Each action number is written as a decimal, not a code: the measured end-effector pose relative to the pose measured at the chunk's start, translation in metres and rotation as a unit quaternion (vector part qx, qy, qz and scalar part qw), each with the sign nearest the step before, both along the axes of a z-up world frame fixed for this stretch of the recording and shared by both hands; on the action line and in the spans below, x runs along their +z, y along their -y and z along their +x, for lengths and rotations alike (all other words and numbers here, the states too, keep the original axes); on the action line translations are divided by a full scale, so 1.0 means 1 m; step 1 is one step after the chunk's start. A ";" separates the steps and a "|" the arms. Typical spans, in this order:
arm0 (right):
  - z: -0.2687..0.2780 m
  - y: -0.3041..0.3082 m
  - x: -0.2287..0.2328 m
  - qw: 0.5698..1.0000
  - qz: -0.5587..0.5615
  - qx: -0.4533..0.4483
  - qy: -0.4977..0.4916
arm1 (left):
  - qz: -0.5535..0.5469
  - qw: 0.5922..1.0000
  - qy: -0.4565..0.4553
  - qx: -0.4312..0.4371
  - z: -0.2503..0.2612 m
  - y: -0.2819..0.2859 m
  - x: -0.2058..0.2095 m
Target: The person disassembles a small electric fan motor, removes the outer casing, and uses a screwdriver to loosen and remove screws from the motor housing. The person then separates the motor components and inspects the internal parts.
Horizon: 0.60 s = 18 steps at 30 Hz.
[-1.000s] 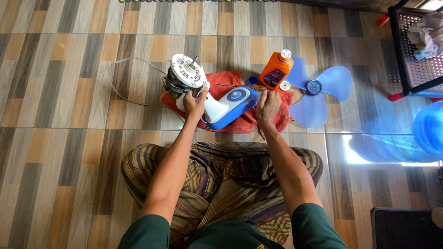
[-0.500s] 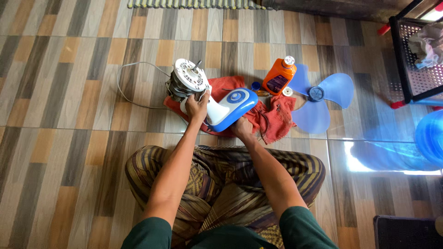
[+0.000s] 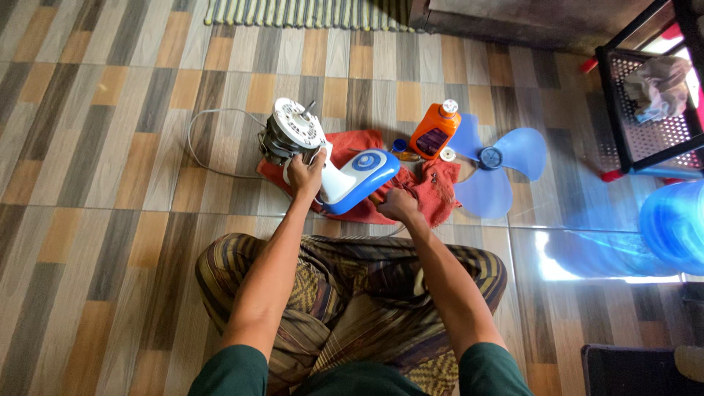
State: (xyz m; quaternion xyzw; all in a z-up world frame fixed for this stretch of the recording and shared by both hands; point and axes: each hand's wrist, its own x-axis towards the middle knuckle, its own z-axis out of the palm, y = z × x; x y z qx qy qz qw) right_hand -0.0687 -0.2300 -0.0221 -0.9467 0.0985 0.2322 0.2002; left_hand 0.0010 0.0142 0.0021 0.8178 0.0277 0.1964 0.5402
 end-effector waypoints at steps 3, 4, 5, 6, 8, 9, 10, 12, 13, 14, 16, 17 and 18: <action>0.008 0.021 0.024 0.998 -0.034 0.061 -0.008 | 0.011 1.000 -0.028 0.007 -0.002 0.001 -0.001; 0.009 0.026 0.032 0.997 -0.050 0.053 0.012 | 0.021 0.999 -0.038 0.011 -0.003 0.001 -0.004; 0.011 0.031 0.040 0.996 -0.066 0.045 0.034 | 0.031 0.998 -0.047 0.015 -0.002 0.001 -0.006; 0.013 0.037 0.049 0.994 -0.082 0.038 0.055 | 0.042 0.997 -0.056 0.019 0.000 0.001 -0.008; 0.016 0.046 0.068 0.991 -0.097 0.043 0.083 | 0.031 0.999 -0.035 0.014 0.000 -0.001 -0.013; 0.016 0.051 0.077 0.989 -0.104 0.046 0.096 | 0.025 0.999 -0.025 0.012 0.000 -0.001 -0.016; 0.016 0.055 0.087 0.988 -0.113 0.043 0.092 | 0.009 1.000 -0.022 0.010 0.000 -0.001 -0.019; 0.017 0.061 0.107 0.987 -0.131 0.038 0.085 | -0.023 1.000 -0.017 0.005 0.002 -0.001 -0.023; 0.017 0.062 0.115 0.985 -0.133 0.017 0.112 | -0.010 1.000 -0.017 0.006 0.002 -0.003 -0.026; 0.017 0.064 0.123 0.981 -0.135 -0.004 0.139 | 0.003 1.000 -0.017 0.008 0.003 -0.004 -0.028; 0.018 0.064 0.132 0.979 -0.131 -0.039 0.154 | 0.037 0.999 -0.026 0.017 0.004 -0.006 -0.033; 0.019 0.065 0.134 0.980 -0.125 -0.052 0.143 | 0.056 0.997 -0.037 0.026 0.004 -0.007 -0.035; 0.020 0.065 0.133 0.982 -0.119 -0.065 0.131 | 0.076 0.995 -0.047 0.035 0.003 -0.008 -0.037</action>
